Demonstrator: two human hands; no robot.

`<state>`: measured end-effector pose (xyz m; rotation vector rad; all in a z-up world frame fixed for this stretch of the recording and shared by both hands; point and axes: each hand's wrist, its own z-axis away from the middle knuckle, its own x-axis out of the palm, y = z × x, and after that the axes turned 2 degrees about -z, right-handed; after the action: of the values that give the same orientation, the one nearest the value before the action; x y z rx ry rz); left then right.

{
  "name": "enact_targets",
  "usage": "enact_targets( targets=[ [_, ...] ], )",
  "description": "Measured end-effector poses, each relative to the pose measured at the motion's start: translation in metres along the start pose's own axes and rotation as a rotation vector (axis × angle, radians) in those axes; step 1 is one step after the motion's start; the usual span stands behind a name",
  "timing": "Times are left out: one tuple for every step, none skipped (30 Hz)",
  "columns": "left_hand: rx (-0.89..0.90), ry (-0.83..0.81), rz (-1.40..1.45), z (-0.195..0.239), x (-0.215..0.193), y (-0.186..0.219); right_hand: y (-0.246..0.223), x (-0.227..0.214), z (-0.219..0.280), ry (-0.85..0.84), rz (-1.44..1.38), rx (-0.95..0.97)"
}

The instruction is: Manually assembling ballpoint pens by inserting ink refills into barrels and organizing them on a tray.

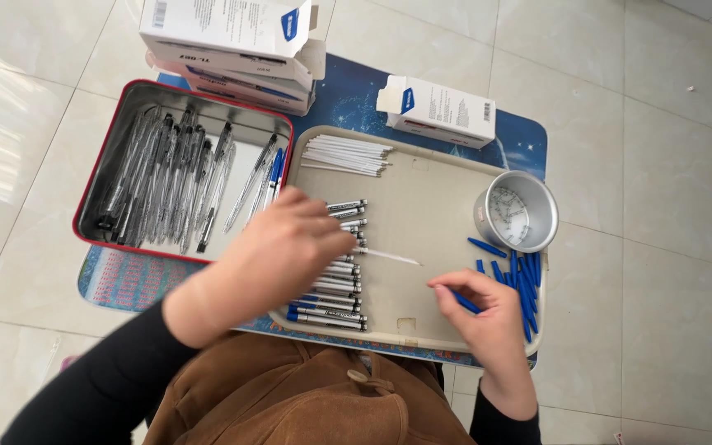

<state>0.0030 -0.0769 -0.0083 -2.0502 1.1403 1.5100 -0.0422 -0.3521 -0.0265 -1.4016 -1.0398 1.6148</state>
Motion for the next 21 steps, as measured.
enact_targets(
  targets=[
    [-0.019,0.004,-0.038,0.000,-0.005,-0.007,0.003,-0.006,0.001,0.068,-0.012,0.055],
    [-0.014,0.008,-0.039,-0.003,-0.005,-0.016,0.007,-0.014,-0.001,0.074,-0.011,0.052],
    [-0.061,-0.008,-0.129,-0.004,-0.004,-0.024,0.010,-0.022,-0.002,0.131,-0.006,0.056],
    [-0.108,-0.024,-0.219,-0.006,-0.004,-0.033,0.014,-0.029,-0.003,0.189,-0.001,0.059],
    [-0.104,-0.023,-0.216,-0.007,0.006,-0.042,0.004,-0.036,-0.008,0.193,0.001,0.061],
    [-0.131,-0.026,-0.248,-0.009,0.016,-0.052,-0.005,-0.042,-0.013,0.246,0.069,0.053],
    [-0.157,-0.027,-0.279,-0.012,0.026,-0.062,-0.014,-0.049,-0.018,0.301,0.137,0.045],
    [-0.150,-0.024,-0.276,-0.016,0.035,-0.063,-0.010,-0.057,-0.025,0.309,0.140,0.046],
    [-0.151,-0.055,-0.327,-0.020,0.043,-0.066,-0.006,-0.066,-0.033,0.302,0.208,0.038],
    [-0.152,-0.086,-0.378,-0.024,0.051,-0.068,-0.003,-0.074,-0.042,0.296,0.276,0.030],
    [-0.152,-0.084,-0.375,-0.026,0.052,-0.067,-0.005,-0.077,-0.049,0.297,0.280,0.031],
    [-0.163,-0.124,-0.399,-0.028,0.053,-0.065,-0.006,-0.081,-0.057,0.258,0.372,0.034],
    [-0.173,-0.166,-0.424,-0.030,0.054,-0.064,-0.007,-0.084,-0.064,0.219,0.463,0.040],
    [-0.172,-0.166,-0.420,-0.033,0.052,-0.062,-0.009,-0.084,-0.068,0.219,0.464,0.043],
    [-0.167,-0.206,-0.473,-0.035,0.050,-0.060,-0.011,-0.084,-0.073,0.162,0.584,0.088],
    [-0.161,-0.247,-0.526,-0.038,0.048,-0.057,-0.014,-0.084,-0.078,0.105,0.703,0.134],
    [-0.161,-0.246,-0.527,-0.039,0.047,-0.057,-0.012,-0.085,-0.079,0.106,0.703,0.133],
    [-0.145,-0.241,-0.528,-0.040,0.045,-0.057,-0.010,-0.086,-0.080,0.108,0.743,0.123],
    [-0.128,-0.239,-0.528,-0.041,0.045,-0.056,-0.007,-0.087,-0.080,0.111,0.783,0.115],
    [-0.125,-0.240,-0.528,-0.040,0.041,-0.055,-0.008,-0.088,-0.077,0.112,0.781,0.117],
    [-0.129,-0.208,-0.522,-0.039,0.038,-0.053,-0.009,-0.089,-0.074,0.128,0.774,0.080]
  ],
)
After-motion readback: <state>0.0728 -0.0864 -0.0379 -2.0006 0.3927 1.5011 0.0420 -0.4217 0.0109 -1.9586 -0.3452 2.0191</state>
